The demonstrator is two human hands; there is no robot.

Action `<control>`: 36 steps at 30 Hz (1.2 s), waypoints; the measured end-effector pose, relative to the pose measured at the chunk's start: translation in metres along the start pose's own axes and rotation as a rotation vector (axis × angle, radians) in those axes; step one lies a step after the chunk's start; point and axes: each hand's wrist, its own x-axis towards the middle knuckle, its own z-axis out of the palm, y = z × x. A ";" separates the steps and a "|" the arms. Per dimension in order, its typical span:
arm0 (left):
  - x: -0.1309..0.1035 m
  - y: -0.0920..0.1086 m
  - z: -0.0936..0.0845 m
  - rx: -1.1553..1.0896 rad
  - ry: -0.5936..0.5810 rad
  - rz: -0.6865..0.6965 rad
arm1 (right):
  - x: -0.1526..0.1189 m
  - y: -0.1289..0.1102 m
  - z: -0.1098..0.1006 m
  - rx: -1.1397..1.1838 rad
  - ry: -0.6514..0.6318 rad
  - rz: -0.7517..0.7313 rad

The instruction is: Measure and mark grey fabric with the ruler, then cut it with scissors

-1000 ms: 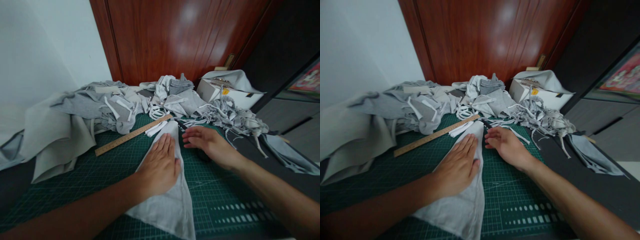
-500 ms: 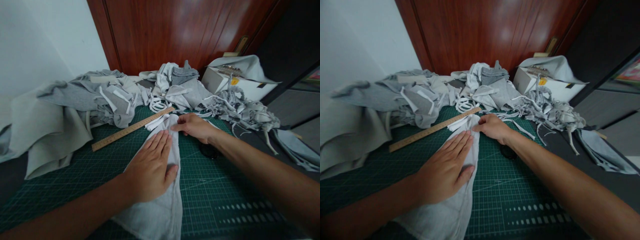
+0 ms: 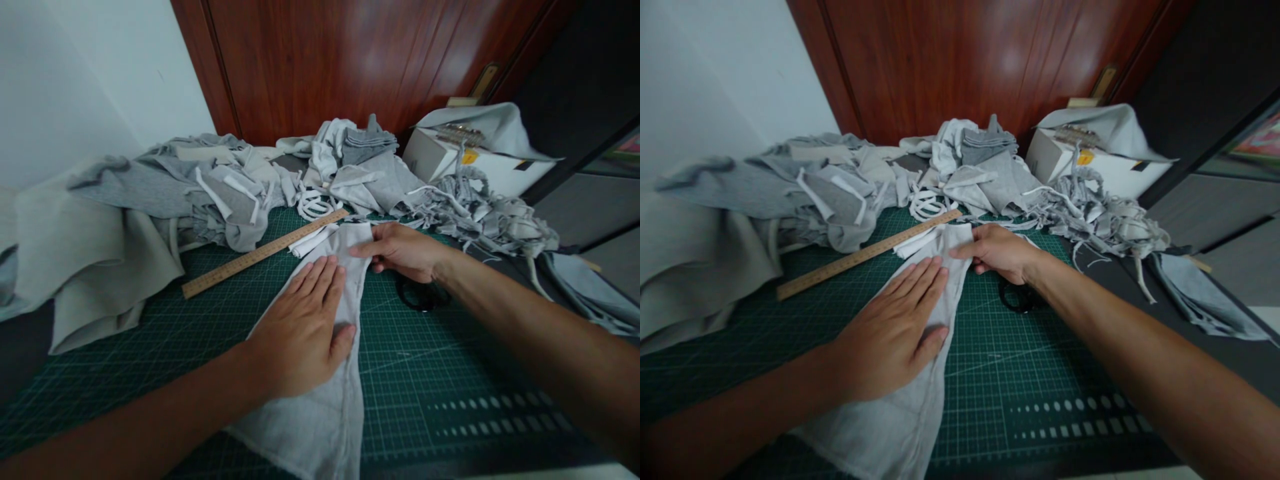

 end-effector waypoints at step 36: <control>0.001 0.000 -0.003 -0.032 -0.008 0.015 | -0.042 0.014 0.025 -0.279 -0.023 0.066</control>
